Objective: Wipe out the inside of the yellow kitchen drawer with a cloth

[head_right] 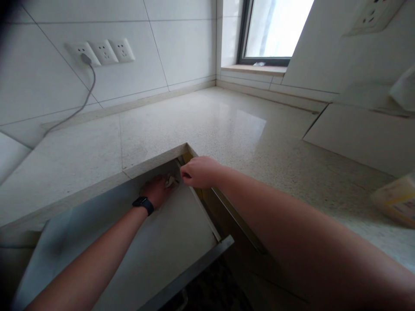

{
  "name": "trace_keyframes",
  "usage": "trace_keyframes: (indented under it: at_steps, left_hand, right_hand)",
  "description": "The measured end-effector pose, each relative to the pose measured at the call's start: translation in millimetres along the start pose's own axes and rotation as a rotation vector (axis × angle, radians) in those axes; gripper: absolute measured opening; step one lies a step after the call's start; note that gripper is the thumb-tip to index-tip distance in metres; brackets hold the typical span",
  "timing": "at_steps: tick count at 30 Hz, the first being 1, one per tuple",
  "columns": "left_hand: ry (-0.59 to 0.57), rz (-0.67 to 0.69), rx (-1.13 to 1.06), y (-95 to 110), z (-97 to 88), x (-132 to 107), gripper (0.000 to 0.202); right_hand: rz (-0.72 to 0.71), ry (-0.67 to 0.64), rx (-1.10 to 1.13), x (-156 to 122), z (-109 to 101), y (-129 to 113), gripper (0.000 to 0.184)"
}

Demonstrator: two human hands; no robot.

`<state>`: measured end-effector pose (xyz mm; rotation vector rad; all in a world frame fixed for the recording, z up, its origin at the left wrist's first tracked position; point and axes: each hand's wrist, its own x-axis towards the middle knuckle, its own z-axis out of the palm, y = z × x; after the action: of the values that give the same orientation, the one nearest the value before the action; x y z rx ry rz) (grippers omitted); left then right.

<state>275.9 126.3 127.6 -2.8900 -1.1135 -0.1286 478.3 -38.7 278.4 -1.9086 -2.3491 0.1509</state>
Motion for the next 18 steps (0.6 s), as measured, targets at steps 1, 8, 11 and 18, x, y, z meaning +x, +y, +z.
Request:
trace_keyframes:
  at_steps: [1, 8, 11, 18]
  left_hand:
    - [0.0, -0.003, 0.004, 3.2, -0.3, 2.2, 0.052]
    - [-0.026, 0.023, 0.002, 28.1, -7.4, 7.9, 0.05]
    - [-0.024, 0.158, 0.015, 43.6, -8.6, -5.2, 0.044]
    - [-0.035, 0.429, -0.033, 85.1, -17.1, -74.3, 0.043]
  right_hand:
    - [0.0, -0.004, -0.002, -0.2, -0.5, -0.6, 0.024]
    - [-0.007, -0.009, -0.034, 0.2, -2.2, -2.1, 0.025]
    - [-0.013, 0.0, -0.033, 0.5, -1.1, -1.3, 0.025]
    - [-0.004, -0.008, -0.049, -0.3, -1.5, -1.8, 0.023]
